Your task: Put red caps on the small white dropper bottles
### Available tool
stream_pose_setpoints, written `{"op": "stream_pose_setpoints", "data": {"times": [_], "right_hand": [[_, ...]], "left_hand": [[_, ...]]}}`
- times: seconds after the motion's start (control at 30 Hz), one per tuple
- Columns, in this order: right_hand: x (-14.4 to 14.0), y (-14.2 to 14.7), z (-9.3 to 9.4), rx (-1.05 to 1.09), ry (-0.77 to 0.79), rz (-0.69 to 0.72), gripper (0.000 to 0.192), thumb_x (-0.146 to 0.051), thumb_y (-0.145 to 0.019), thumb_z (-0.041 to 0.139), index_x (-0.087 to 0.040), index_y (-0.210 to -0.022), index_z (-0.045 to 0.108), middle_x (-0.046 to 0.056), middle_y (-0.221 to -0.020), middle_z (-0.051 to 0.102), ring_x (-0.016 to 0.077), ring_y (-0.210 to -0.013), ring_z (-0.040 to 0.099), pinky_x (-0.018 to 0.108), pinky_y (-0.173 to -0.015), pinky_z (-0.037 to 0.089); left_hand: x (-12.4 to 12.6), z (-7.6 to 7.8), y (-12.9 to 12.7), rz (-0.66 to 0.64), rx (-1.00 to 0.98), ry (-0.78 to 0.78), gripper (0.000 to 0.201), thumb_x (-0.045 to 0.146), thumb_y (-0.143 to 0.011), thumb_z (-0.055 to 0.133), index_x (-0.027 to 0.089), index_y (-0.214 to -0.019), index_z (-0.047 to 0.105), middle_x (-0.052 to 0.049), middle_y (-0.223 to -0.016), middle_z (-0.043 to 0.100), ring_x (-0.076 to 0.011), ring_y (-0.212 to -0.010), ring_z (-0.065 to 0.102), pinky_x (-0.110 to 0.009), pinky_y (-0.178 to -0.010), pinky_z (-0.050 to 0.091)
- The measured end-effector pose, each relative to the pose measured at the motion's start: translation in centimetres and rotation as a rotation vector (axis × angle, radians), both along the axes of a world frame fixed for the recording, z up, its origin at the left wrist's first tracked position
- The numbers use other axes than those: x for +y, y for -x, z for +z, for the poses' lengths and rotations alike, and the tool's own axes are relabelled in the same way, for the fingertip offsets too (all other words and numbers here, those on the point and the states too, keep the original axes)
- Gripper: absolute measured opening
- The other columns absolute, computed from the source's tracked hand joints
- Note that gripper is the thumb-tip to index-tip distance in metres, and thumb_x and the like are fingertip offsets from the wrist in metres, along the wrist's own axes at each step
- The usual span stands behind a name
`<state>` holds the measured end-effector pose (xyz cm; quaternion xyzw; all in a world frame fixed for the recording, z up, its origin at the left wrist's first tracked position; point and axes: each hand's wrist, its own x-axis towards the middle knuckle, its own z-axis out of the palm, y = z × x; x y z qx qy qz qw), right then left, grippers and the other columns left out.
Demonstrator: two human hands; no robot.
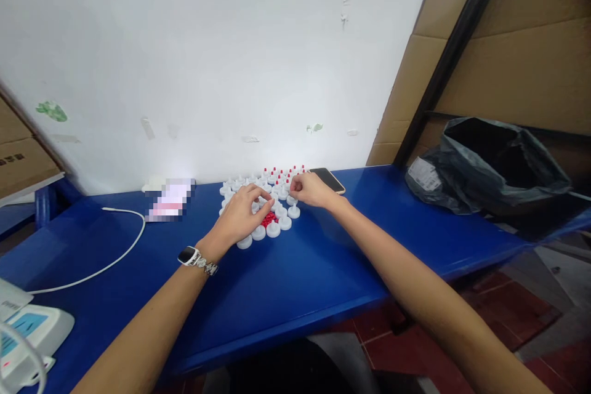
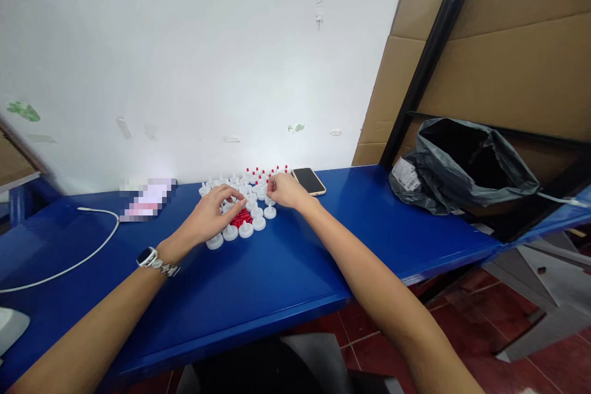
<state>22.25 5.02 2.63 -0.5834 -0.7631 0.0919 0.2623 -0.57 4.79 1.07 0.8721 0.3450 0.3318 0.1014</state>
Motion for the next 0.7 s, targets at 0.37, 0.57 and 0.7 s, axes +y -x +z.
{"op": "stream_pose_setpoints", "data": {"times": [0.37, 0.57, 0.7], "right_hand": [[0.9, -1.1, -0.5, -0.123, -0.064, -0.199, 0.022, -0.034, -0.085, 0.061, -0.018, -0.098, 0.07, 0.007, -0.084, 0.072, 0.0183, -0.077, 0.063, 0.027, -0.071, 0.04], [1.2, -0.3, -0.4, 0.022, -0.127, -0.154, 0.012, -0.025, -0.083, 0.06, -0.017, -0.082, 0.069, 0.007, -0.083, 0.072, 0.0171, -0.076, 0.062, 0.028, -0.072, 0.042], [-0.2, 1.3, -0.3, 0.539, -0.106, 0.009, 0.02, -0.036, -0.084, 0.062, -0.016, -0.084, 0.063, 0.005, -0.079, 0.07, 0.0138, -0.069, 0.06, 0.025, -0.066, 0.043]], "left_hand": [[0.5, 1.3, -1.4, 0.002, 0.037, -0.049, 0.027, 0.041, -0.095, 0.048, 0.021, -0.092, 0.066, -0.006, -0.097, 0.063, -0.0248, -0.094, 0.057, -0.041, -0.087, 0.045], [0.5, 1.6, -1.8, 0.017, 0.005, -0.045, 0.026, 0.04, -0.095, 0.048, 0.021, -0.097, 0.065, -0.007, -0.101, 0.062, -0.0251, -0.097, 0.057, -0.042, -0.088, 0.045], [-0.3, 1.0, -1.5, 0.011, -0.097, -0.045, 0.032, 0.04, -0.094, 0.05, 0.022, -0.12, 0.057, -0.009, -0.119, 0.059, -0.0235, -0.1, 0.059, -0.04, -0.087, 0.049]]}}
